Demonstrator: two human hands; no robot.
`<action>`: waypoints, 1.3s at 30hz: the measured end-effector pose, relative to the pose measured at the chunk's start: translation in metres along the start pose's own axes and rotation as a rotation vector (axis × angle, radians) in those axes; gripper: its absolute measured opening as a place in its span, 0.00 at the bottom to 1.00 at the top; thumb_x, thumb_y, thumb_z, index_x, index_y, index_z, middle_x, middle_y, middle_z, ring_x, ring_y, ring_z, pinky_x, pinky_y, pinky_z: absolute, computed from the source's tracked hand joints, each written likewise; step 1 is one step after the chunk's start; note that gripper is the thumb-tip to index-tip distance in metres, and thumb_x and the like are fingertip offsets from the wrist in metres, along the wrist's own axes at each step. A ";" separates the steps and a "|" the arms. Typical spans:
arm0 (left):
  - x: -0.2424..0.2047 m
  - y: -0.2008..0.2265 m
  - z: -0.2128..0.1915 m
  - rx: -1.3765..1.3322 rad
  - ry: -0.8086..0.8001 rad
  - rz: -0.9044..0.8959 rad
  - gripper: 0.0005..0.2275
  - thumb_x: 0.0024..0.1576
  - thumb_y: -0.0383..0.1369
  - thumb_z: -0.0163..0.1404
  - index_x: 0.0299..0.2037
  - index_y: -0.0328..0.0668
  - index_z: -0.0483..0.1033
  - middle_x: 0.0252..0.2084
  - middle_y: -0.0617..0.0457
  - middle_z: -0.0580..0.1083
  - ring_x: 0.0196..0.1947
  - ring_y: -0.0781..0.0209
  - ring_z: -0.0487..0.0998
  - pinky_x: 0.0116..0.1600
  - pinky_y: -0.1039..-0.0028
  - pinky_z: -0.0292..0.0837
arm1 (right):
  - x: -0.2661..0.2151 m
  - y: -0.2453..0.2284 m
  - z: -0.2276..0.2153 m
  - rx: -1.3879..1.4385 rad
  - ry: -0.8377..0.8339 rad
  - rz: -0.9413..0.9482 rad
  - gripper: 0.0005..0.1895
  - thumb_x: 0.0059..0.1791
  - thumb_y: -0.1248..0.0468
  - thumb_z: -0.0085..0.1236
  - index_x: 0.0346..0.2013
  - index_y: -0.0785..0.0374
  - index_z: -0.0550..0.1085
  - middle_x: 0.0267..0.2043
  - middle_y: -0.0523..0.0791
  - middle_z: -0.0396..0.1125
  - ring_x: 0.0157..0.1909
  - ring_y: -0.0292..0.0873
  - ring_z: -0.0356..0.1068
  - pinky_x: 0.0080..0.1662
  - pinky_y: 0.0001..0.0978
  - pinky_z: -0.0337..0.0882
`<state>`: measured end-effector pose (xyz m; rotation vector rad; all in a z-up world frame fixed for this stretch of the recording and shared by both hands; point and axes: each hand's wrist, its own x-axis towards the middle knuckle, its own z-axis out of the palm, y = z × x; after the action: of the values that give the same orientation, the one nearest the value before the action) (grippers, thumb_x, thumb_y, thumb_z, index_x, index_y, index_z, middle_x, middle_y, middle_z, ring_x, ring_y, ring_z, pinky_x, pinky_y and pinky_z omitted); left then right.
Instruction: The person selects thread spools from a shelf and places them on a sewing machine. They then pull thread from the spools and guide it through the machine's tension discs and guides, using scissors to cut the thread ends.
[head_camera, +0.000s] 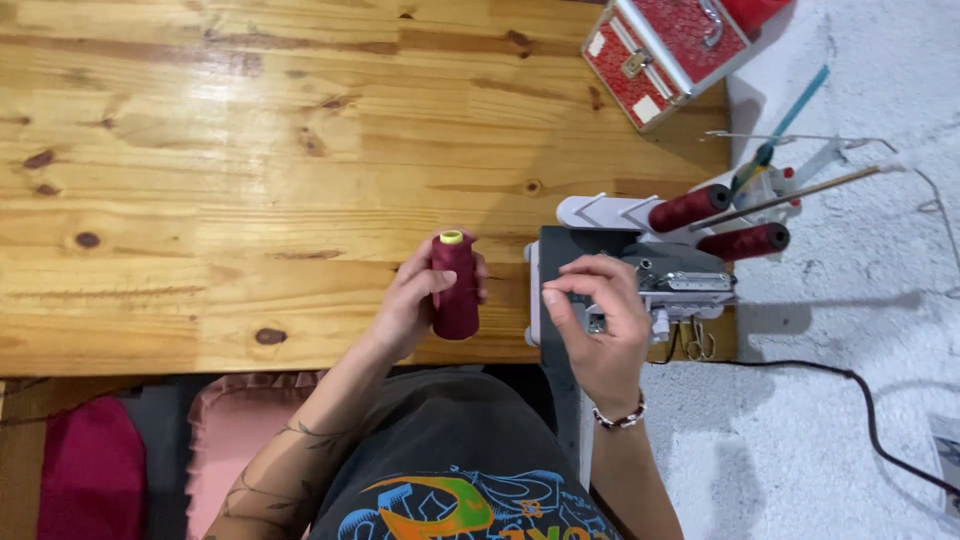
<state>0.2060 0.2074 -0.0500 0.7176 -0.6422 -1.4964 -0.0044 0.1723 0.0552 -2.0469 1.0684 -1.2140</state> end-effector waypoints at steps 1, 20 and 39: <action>0.000 0.008 0.006 -0.001 -0.015 -0.006 0.28 0.50 0.34 0.49 0.63 0.33 0.64 0.43 0.35 0.73 0.39 0.43 0.80 0.48 0.52 0.77 | 0.002 -0.004 -0.004 -0.010 0.012 0.003 0.03 0.50 0.66 0.65 0.34 0.63 0.80 0.41 0.49 0.71 0.50 0.51 0.71 0.55 0.44 0.70; 0.188 -0.020 0.144 0.628 -0.499 0.477 0.30 0.48 0.30 0.71 0.62 0.43 0.73 0.43 0.42 0.77 0.51 0.47 0.79 0.58 0.57 0.77 | 0.061 0.011 -0.096 -0.646 0.449 -0.393 0.03 0.50 0.73 0.70 0.35 0.67 0.81 0.43 0.49 0.69 0.48 0.52 0.68 0.48 0.41 0.73; 0.215 -0.032 0.133 0.976 -0.770 0.306 0.29 0.50 0.40 0.68 0.62 0.51 0.74 0.59 0.42 0.75 0.64 0.37 0.71 0.67 0.48 0.66 | 0.062 0.072 -0.091 -0.815 0.297 -0.229 0.02 0.53 0.63 0.66 0.37 0.55 0.79 0.45 0.39 0.68 0.48 0.42 0.66 0.49 0.35 0.67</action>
<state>0.0818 -0.0092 -0.0008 0.6802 -2.0493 -1.0825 -0.0942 0.0768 0.0718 -2.6994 1.7172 -1.3637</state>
